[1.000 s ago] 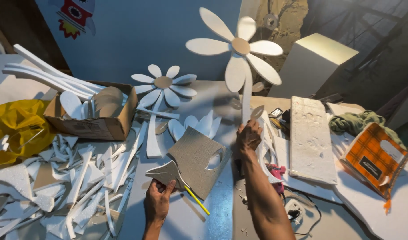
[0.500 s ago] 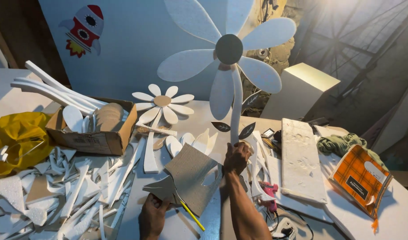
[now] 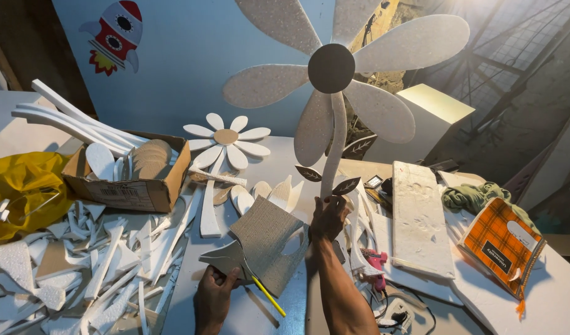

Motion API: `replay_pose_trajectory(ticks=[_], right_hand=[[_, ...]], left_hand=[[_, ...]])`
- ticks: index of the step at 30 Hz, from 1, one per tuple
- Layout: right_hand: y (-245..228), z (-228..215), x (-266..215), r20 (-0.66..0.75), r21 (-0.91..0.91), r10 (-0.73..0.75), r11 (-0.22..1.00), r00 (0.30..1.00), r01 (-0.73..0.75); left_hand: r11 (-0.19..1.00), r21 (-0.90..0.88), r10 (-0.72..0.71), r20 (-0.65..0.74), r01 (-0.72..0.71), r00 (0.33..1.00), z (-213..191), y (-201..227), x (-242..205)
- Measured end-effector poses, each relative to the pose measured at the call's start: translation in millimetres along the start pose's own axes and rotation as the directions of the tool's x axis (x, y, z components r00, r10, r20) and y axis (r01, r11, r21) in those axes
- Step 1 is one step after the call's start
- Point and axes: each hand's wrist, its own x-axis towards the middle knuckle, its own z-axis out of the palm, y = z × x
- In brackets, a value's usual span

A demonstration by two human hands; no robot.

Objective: Sanding the edges of a foam cutout decoration to smooth them using a small hand tool.

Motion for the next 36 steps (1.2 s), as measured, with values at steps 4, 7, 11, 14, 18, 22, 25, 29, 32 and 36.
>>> replay_pose_trajectory(ticks=[4,7,11,14,18,22,25,29,32,36], right_hand=[[5,5,0,-0.009,-0.026,-0.010,1.000,1.000,0.010],[3,2,-1,-0.028,-0.027,-0.048,0.999,0.998,0.047],[5,3,-2,-0.026,-0.060,-0.064,0.996,0.998,0.063],[7,4,-4,-0.018,-0.076,-0.059,0.995,0.998,0.057],[8,4,-4,0.003,-0.083,-0.036,0.996,0.999,0.036],[13,6,-5,-0.001,-0.082,-0.047,0.996,0.999,0.046],[13,7,-6,-0.008,-0.091,-0.055,0.994,0.998,0.054],[9,2,-5,0.000,-0.085,-0.055,0.995,0.998,0.055],[11,4,-6,0.022,-0.088,-0.045,0.995,0.999,0.047],[15,9,-7,0.007,-0.119,-0.060,0.991,0.998,0.060]], left_hand=[[1.000,0.027,0.001,-0.004,-0.001,1.000,2,-4,4],[0.997,0.080,-0.020,-0.014,0.021,1.000,2,-6,7],[1.000,0.012,0.005,-0.011,-0.005,1.000,3,-10,9],[1.000,0.015,0.012,-0.010,-0.012,1.000,3,-10,9],[0.999,-0.043,0.007,0.007,-0.007,1.000,2,-4,3],[0.996,0.093,0.010,-0.002,-0.010,1.000,1,-5,4],[0.999,0.037,0.025,-0.007,-0.024,1.000,2,-5,4],[1.000,-0.013,0.024,0.000,-0.024,1.000,4,-10,9],[0.995,-0.094,0.029,0.008,-0.028,1.000,4,-8,6],[0.991,-0.122,0.048,0.015,-0.046,0.999,4,-10,7]])
